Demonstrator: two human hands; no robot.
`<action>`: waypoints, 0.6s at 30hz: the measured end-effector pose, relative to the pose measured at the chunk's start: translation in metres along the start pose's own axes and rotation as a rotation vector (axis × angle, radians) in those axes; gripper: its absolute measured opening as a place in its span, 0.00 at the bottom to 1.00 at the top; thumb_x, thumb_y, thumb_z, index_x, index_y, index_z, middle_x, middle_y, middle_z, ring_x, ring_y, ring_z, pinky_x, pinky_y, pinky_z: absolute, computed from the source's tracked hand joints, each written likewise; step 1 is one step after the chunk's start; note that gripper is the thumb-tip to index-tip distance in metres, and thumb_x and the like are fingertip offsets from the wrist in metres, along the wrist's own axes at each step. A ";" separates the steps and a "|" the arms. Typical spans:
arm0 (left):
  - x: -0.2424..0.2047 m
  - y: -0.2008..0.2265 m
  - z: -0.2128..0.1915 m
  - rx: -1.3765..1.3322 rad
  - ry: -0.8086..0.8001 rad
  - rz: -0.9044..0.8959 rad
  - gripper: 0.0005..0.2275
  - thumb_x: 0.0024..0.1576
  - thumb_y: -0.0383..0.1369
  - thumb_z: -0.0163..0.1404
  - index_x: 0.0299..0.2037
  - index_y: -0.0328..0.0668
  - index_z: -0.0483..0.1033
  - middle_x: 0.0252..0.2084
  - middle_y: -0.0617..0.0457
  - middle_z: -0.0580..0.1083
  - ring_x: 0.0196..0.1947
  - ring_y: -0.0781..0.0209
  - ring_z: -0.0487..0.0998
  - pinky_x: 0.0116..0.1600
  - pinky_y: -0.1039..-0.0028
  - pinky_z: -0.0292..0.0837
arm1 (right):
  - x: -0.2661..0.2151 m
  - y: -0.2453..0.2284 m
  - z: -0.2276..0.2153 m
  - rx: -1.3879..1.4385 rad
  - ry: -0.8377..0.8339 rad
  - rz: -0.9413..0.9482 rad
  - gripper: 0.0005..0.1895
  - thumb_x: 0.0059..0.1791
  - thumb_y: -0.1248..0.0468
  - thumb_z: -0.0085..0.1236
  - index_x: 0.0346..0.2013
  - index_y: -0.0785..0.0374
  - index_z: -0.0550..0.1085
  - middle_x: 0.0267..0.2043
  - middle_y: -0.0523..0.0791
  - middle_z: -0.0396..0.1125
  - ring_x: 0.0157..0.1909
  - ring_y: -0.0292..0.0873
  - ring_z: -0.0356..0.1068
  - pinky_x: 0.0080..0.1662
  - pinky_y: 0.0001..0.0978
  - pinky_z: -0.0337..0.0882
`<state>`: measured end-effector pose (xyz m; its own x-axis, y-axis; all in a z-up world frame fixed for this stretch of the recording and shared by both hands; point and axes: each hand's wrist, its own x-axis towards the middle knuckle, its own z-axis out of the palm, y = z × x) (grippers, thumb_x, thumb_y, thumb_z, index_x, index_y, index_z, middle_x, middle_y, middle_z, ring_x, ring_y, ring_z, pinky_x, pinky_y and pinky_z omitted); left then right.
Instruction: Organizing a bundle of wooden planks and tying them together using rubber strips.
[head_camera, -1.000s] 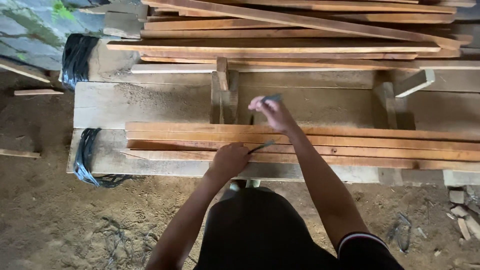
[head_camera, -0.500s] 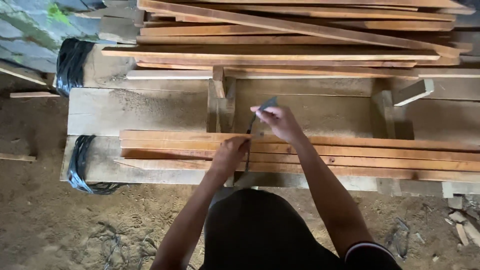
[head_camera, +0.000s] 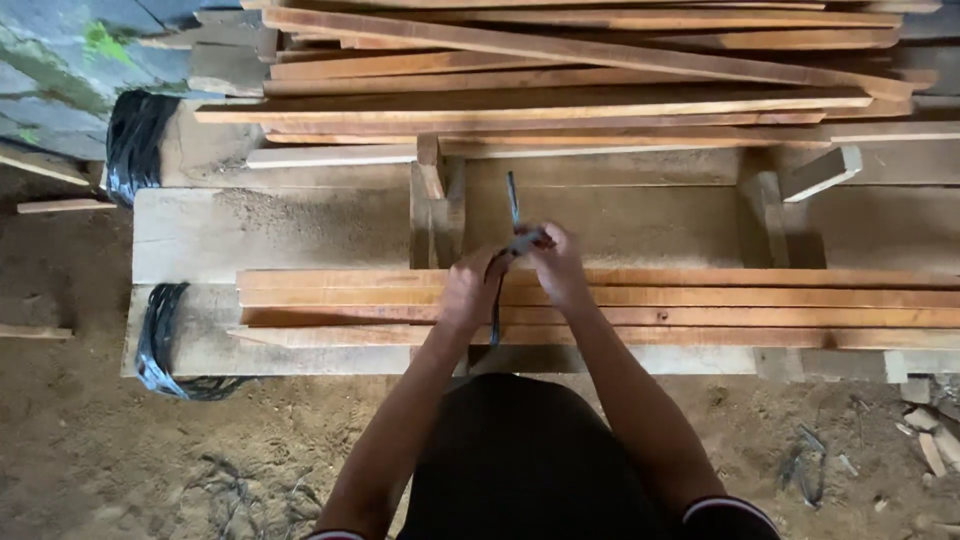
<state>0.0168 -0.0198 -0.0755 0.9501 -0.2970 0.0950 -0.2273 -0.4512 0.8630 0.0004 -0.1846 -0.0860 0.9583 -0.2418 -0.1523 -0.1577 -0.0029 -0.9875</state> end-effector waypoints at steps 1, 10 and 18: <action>-0.001 -0.007 0.002 -0.024 -0.010 -0.050 0.12 0.64 0.43 0.54 0.34 0.47 0.78 0.29 0.48 0.80 0.32 0.48 0.84 0.33 0.60 0.79 | -0.001 0.010 0.002 0.064 0.038 0.014 0.14 0.44 0.64 0.68 0.41 0.67 0.77 0.38 0.50 0.69 0.44 0.46 0.70 0.51 0.42 0.70; -0.001 -0.010 -0.001 0.001 -0.048 -0.103 0.14 0.61 0.46 0.56 0.44 0.47 0.72 0.35 0.43 0.81 0.36 0.43 0.84 0.39 0.54 0.81 | -0.017 0.015 0.007 0.103 0.056 0.103 0.14 0.51 0.61 0.67 0.47 0.66 0.79 0.45 0.55 0.73 0.51 0.50 0.71 0.56 0.50 0.69; 0.000 -0.001 0.002 -0.100 -0.064 0.019 0.07 0.61 0.39 0.58 0.45 0.50 0.79 0.36 0.49 0.82 0.36 0.49 0.85 0.39 0.62 0.83 | -0.014 0.020 -0.004 0.132 0.004 0.118 0.10 0.49 0.66 0.59 0.41 0.68 0.82 0.41 0.58 0.74 0.48 0.55 0.71 0.56 0.56 0.67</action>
<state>0.0161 -0.0214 -0.0775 0.9297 -0.3589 0.0826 -0.2193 -0.3594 0.9071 -0.0177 -0.1852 -0.1035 0.9340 -0.2368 -0.2676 -0.2360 0.1533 -0.9596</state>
